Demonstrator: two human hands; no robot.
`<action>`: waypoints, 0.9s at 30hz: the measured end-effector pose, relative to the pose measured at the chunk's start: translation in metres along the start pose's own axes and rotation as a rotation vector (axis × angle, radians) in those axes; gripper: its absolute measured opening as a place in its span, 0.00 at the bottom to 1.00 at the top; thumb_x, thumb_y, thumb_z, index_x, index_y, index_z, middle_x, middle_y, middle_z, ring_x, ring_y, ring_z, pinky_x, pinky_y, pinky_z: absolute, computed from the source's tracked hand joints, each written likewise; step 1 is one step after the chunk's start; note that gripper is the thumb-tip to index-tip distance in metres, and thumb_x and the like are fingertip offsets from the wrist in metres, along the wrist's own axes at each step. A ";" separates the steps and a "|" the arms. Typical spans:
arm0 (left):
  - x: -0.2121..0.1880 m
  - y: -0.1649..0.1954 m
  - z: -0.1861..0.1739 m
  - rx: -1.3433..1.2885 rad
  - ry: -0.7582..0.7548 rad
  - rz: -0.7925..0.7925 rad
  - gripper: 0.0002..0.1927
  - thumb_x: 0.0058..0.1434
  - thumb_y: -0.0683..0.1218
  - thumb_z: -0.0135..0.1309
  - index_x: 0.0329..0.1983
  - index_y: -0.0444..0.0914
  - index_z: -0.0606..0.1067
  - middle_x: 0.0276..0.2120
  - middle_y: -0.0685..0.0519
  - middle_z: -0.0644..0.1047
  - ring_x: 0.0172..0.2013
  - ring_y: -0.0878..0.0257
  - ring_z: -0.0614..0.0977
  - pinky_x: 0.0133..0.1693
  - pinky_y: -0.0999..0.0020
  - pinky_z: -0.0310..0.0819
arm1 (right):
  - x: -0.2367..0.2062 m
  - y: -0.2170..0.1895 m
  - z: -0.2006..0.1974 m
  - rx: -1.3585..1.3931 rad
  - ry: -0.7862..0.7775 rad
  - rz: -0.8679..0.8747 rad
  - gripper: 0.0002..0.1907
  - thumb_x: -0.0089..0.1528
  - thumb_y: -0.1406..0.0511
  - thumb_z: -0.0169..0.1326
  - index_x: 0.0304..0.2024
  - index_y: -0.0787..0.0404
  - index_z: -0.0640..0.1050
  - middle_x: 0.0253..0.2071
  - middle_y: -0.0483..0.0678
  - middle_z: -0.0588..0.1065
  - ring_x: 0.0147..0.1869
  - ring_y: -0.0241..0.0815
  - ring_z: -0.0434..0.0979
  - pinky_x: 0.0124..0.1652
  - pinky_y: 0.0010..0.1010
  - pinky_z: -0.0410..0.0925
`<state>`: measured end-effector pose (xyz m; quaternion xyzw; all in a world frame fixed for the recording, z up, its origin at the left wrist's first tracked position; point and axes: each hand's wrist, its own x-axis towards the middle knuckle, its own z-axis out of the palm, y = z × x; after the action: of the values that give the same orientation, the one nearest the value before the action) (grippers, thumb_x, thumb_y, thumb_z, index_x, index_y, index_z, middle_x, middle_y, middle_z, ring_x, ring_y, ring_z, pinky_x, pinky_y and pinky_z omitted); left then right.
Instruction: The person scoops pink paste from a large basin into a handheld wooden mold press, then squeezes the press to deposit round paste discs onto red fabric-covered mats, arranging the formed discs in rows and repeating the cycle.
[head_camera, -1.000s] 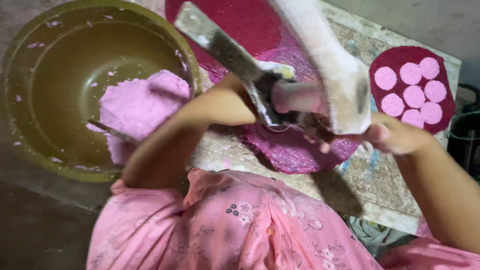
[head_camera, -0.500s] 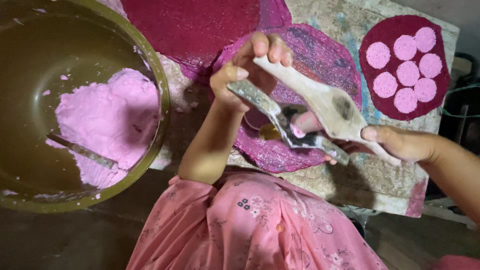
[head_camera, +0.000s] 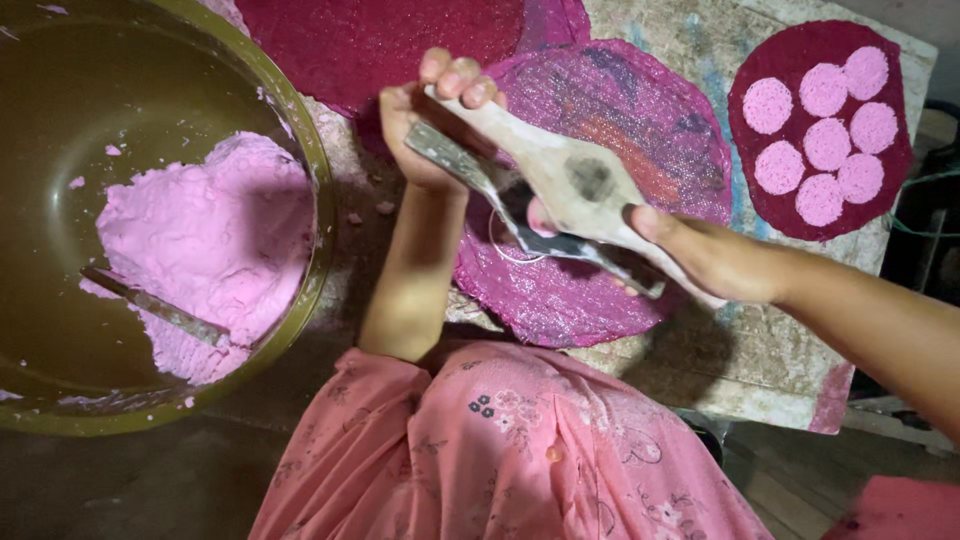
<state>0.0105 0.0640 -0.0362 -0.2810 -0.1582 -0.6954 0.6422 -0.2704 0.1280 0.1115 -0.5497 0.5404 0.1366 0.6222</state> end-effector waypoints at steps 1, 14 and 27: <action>-0.002 0.004 -0.001 -0.008 0.012 0.001 0.14 0.68 0.54 0.42 0.48 0.42 0.71 0.44 0.55 0.76 0.51 0.60 0.77 0.61 0.58 0.70 | 0.001 -0.003 0.004 0.031 -0.011 -0.001 0.47 0.63 0.35 0.27 0.57 0.64 0.77 0.43 0.54 0.81 0.44 0.43 0.79 0.45 0.38 0.73; 0.012 -0.040 -0.018 -0.036 0.134 -0.026 0.12 0.66 0.53 0.40 0.42 0.43 0.70 0.39 0.55 0.75 0.46 0.61 0.77 0.57 0.61 0.72 | -0.004 0.011 0.004 -0.072 0.298 0.084 0.41 0.64 0.39 0.33 0.43 0.67 0.80 0.32 0.52 0.80 0.37 0.43 0.80 0.41 0.38 0.72; 0.003 0.008 -0.008 0.142 0.122 -0.091 0.13 0.70 0.56 0.39 0.43 0.44 0.69 0.39 0.56 0.74 0.43 0.62 0.77 0.51 0.61 0.74 | 0.023 0.013 0.033 -0.021 0.166 -0.067 0.45 0.66 0.38 0.28 0.33 0.69 0.81 0.24 0.53 0.77 0.25 0.46 0.74 0.30 0.40 0.68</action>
<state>0.0169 0.0564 -0.0420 -0.1844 -0.1805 -0.7268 0.6365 -0.2539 0.1501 0.0791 -0.5833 0.5700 0.0754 0.5738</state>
